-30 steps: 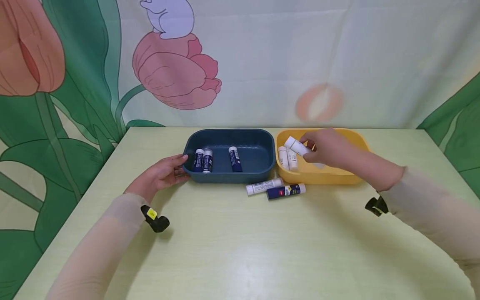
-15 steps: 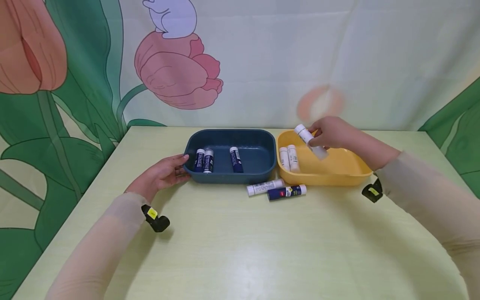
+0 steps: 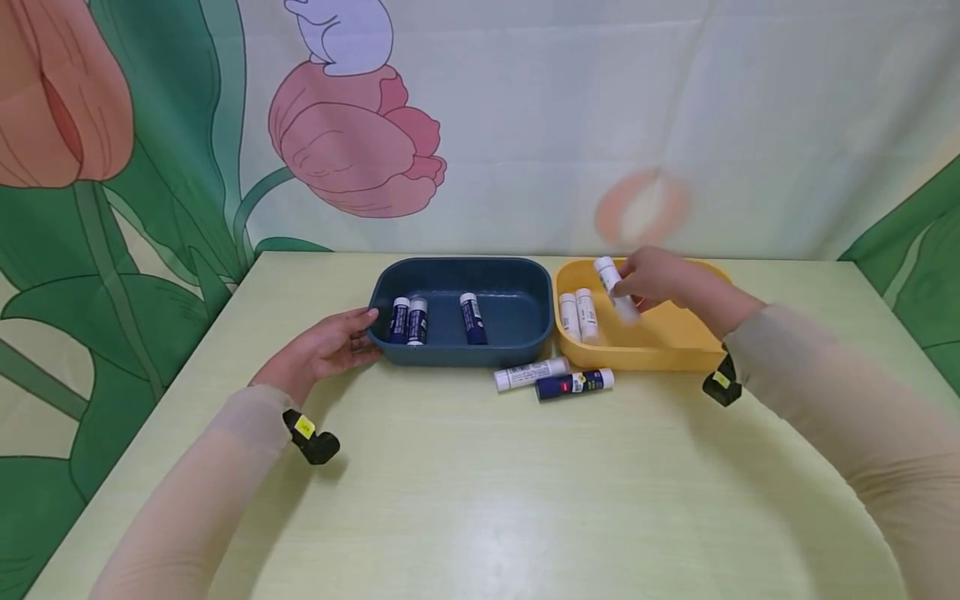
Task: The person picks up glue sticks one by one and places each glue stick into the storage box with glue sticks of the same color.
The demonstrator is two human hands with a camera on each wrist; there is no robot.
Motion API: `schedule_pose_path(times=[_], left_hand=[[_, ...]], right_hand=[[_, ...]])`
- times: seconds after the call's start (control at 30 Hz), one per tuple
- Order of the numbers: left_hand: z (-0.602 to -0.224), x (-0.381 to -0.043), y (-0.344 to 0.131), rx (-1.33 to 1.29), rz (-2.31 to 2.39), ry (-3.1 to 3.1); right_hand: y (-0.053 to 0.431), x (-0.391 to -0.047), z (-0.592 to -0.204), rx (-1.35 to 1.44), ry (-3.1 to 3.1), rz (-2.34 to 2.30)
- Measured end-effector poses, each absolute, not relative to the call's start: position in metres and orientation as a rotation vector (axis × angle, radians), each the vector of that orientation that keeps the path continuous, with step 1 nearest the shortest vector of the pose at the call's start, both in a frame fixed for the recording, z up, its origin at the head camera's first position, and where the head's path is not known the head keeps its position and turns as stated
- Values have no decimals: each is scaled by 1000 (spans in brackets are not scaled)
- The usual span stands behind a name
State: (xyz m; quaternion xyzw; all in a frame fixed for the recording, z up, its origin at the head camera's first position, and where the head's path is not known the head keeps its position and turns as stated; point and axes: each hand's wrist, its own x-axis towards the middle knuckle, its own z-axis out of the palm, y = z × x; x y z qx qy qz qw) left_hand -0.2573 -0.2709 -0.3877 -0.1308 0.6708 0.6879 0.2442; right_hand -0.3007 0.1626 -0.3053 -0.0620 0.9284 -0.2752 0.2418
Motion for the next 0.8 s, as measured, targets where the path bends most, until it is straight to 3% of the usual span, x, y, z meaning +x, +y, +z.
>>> schedule_pose_path(times=[0.8], left_hand=[[-388, -255, -274, -322, 1914, 1790]], right_hand=[[153, -324, -354, 1, 2508, -641]])
